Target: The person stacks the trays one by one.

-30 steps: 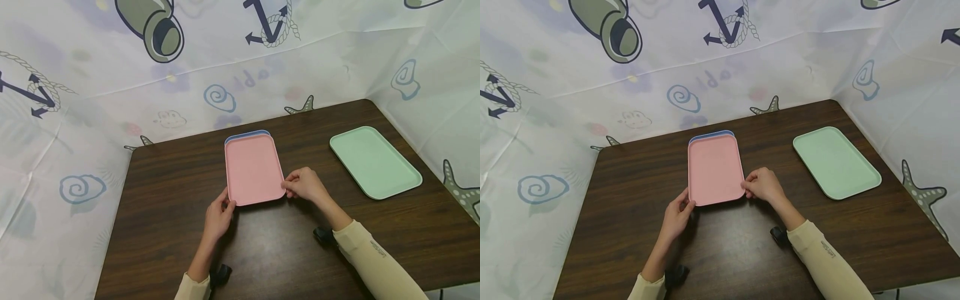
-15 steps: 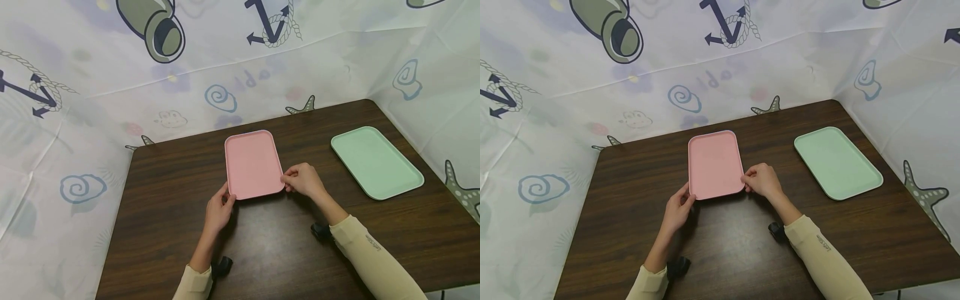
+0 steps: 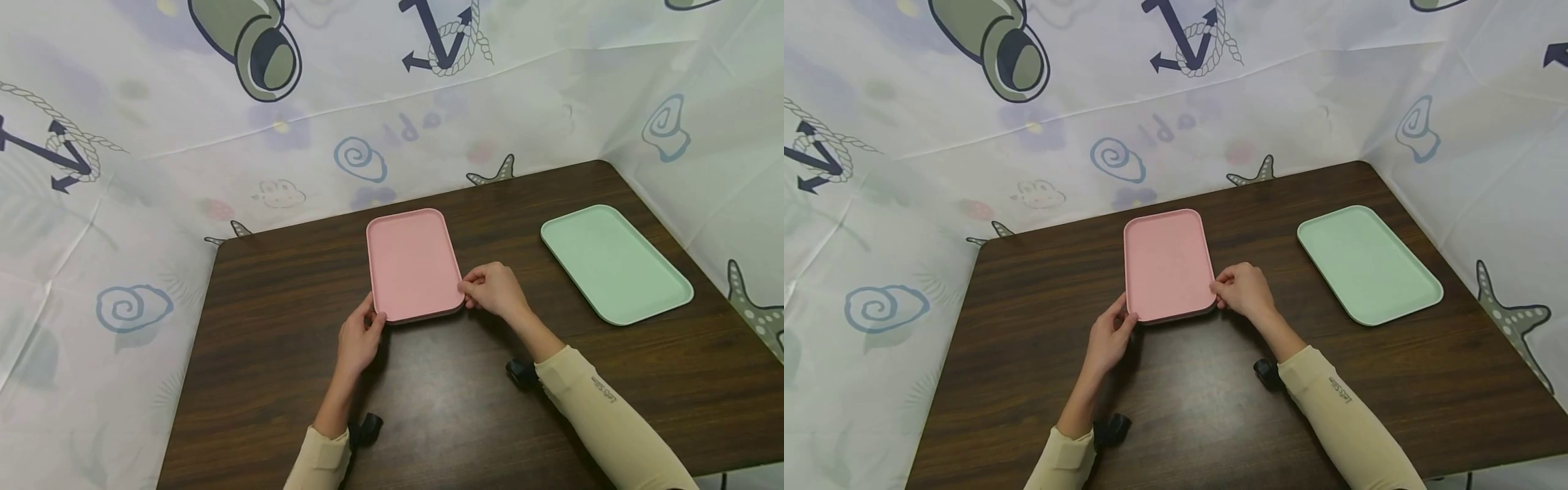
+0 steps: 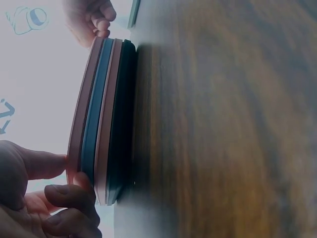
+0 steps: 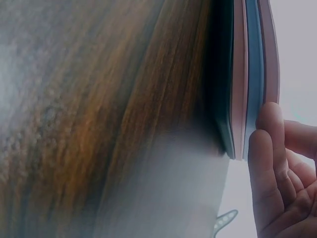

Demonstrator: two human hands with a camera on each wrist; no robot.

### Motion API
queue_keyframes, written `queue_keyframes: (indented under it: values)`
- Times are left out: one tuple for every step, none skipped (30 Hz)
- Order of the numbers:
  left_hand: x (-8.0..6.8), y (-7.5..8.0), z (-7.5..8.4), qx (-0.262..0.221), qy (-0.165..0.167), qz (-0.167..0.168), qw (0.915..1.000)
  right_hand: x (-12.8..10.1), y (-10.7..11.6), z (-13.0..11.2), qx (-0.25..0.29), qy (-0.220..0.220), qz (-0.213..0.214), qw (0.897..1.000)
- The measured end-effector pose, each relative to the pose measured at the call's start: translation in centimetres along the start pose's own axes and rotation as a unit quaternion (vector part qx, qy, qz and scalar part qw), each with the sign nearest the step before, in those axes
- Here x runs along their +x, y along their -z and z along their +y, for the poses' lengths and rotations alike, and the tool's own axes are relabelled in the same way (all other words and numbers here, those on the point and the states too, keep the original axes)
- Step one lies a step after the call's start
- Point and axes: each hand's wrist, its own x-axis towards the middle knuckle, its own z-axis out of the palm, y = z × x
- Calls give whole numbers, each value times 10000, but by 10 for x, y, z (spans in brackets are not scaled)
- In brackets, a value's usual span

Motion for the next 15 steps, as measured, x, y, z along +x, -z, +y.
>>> queue_keyframes:
  values:
    - [0, -1, 0, 28, 35, 2, 10000, 0, 0, 0, -6, -3, -9, 10000]
    - [0, -1, -1, 48, 67, 4, 10000, 0, 0, 0, -15, -12, -11, 10000]
    - [1, -1, -1, 57, 93, 4, 9999, 0, 0, 0, -12, -21, -17, 10000]
    - [1, -1, -1, 65, 103, 3, 9999, 0, 0, 1, -11, -29, -21, 10000]
    - [1, -2, -1, 77, 110, 4, 9999, 1, -1, 1, 2, -43, -27, 10000]
    - [1, -2, -1, 76, 125, -2, 9999, 1, -1, 1, 5, -49, -29, 10000]
    - [1, -2, -1, 68, 134, -13, 9999, 1, -1, 1, 4, -59, -28, 10000]
    - [1, -2, -1, 42, 154, -26, 9999, 1, -1, 1, 4, -69, -28, 10000]
    - [1, -2, -1, 16, 168, -43, 9998, 2, -1, 1, 3, -77, -29, 10000]
    - [1, -2, -1, -12, 186, -57, 9998, 2, -1, 1, -3, -86, -34, 10000]
    - [1, -2, -1, -47, 206, -79, 9997, 2, -1, 1, 6, -106, -41, 9999]
    - [1, -2, -1, -86, 230, -104, 9996, 2, -1, 1, 10, -117, -45, 9999]
    - [1, -2, -1, -122, 240, -125, 9996, 2, -1, 1, 20, -131, -48, 9999]
    - [2, -2, -1, -162, 264, -144, 9994, 2, -1, 1, 25, -139, -55, 9999]
    - [2, -2, -1, -192, 285, -162, 9993, 2, -1, 1, 28, -150, -54, 9999]
